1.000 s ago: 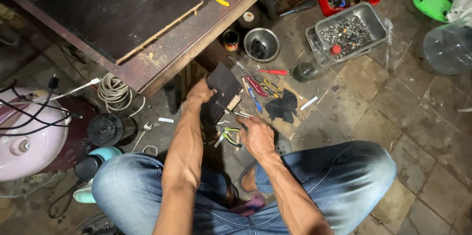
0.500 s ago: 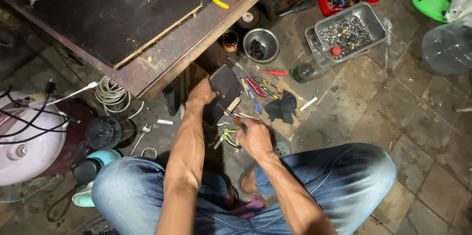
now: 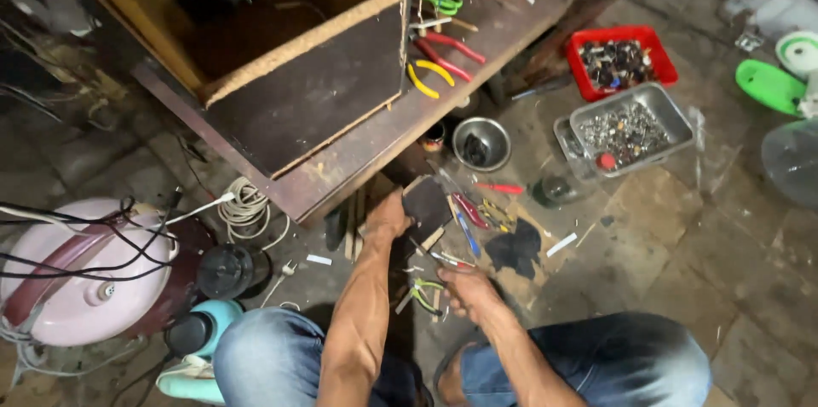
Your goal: The person sits on the floor and uses a screwdriver to remove screws from a small black rectangular device. They then use a knife to scrape the surface of the device and remove a small component.
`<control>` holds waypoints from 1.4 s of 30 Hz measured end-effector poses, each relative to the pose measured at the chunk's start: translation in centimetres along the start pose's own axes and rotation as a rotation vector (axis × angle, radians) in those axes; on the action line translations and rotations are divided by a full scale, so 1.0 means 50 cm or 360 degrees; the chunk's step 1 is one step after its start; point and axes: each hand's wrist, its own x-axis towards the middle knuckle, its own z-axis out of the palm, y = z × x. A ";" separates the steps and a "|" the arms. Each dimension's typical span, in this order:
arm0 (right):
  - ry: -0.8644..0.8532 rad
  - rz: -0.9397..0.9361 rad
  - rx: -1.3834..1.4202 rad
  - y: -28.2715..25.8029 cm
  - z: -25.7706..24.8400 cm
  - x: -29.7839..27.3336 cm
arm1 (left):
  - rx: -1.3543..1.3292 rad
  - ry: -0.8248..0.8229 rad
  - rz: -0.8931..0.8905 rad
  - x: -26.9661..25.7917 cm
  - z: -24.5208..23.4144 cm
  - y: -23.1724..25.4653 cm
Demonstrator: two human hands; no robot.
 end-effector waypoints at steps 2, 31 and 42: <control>-0.0124 0.0252 0.0499 -0.002 -0.009 -0.025 | -0.0029 -0.0025 -0.0008 -0.005 0.011 0.008; -0.0120 0.0277 0.0535 -0.010 0.019 -0.061 | 0.0026 -0.0023 -0.0121 -0.047 -0.026 0.036; 0.0726 -0.0649 -0.1789 0.011 0.082 -0.065 | -0.0127 -0.0076 -0.0194 -0.022 -0.013 0.002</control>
